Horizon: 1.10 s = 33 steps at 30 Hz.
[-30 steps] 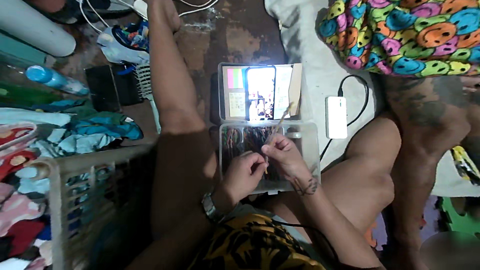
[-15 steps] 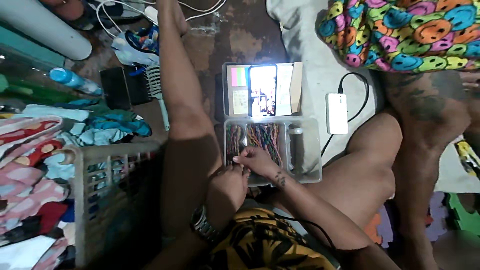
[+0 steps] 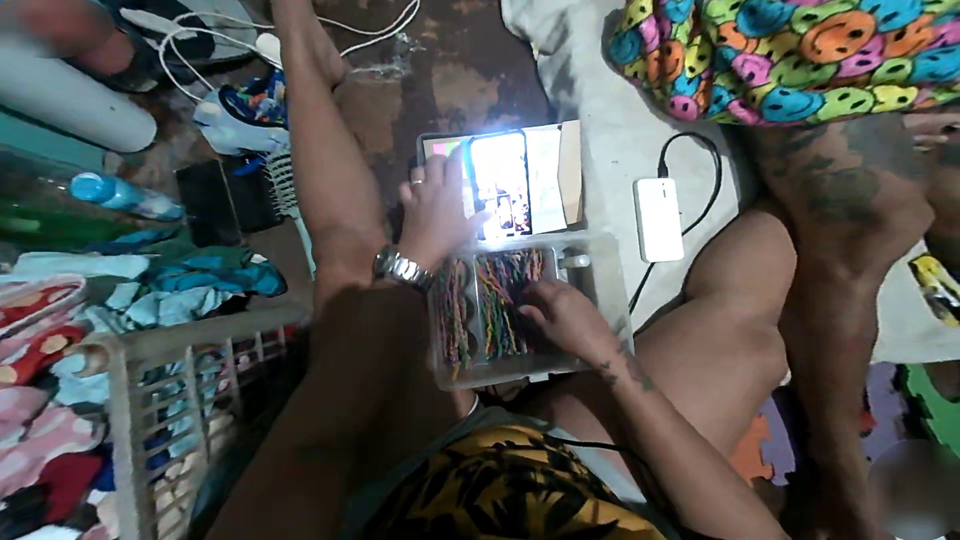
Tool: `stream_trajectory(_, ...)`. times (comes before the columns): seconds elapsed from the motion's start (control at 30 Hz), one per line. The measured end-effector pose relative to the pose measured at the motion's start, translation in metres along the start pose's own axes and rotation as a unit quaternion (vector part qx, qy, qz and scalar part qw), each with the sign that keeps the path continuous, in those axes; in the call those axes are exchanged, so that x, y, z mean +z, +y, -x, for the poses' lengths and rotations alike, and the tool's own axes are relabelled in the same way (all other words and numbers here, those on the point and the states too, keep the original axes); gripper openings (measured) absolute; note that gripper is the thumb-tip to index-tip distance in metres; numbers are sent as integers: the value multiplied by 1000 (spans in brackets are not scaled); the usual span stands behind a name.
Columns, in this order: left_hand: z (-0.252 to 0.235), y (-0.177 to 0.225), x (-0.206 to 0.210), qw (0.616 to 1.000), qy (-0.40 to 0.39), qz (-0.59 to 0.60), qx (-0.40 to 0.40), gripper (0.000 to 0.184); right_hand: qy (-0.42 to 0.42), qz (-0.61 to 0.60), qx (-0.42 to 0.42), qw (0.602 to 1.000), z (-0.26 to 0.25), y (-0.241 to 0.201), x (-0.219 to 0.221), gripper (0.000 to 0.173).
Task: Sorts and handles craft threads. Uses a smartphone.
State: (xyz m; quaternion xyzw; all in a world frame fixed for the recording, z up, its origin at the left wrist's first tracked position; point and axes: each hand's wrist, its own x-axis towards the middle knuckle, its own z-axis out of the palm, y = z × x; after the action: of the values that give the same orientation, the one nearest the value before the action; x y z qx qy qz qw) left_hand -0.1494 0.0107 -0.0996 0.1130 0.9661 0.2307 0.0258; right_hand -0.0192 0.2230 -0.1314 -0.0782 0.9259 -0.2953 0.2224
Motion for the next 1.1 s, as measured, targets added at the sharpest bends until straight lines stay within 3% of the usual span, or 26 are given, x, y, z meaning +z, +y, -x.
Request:
stream_trajectory(0.07,-18,3,3,999,-11,-37,-1,115,-12,11,33,999,1,4,-2,40)
stream_trajectory(0.17,-34,4,9,997,-32,-74,22,119,-47,14,54,997,1,0,1,42)
stream_trajectory(0.23,-41,2,9,997,-35,-52,38,100,-54,30,64,996,-2,-4,4,42)
stream_trajectory(0.3,-45,-1,7,999,-27,3,37,66,-51,41,87,994,-3,-9,6,43)
stream_trajectory(0.33,-46,-3,7,999,-26,18,35,60,-56,47,104,992,-4,-12,6,45)
stream_trajectory(0.43,-46,-4,12,998,-51,29,31,92,-100,64,146,982,-7,-19,7,52)
stream_trajectory(0.5,-47,-2,15,996,-57,51,35,103,-123,74,153,978,-9,-21,12,53)
stream_trajectory(0.83,-53,-1,15,987,-72,135,46,85,-95,89,119,984,-12,-18,18,31)
stream_trajectory(0.93,-52,-1,14,987,-80,134,43,92,-67,61,136,987,-12,-17,15,33)
stream_trajectory(1.03,-49,1,17,988,-94,116,45,116,-68,29,171,982,-14,-17,7,40)
stream_trajectory(1.1,-50,0,18,986,-93,127,53,105,-75,25,175,981,-15,-15,7,39)
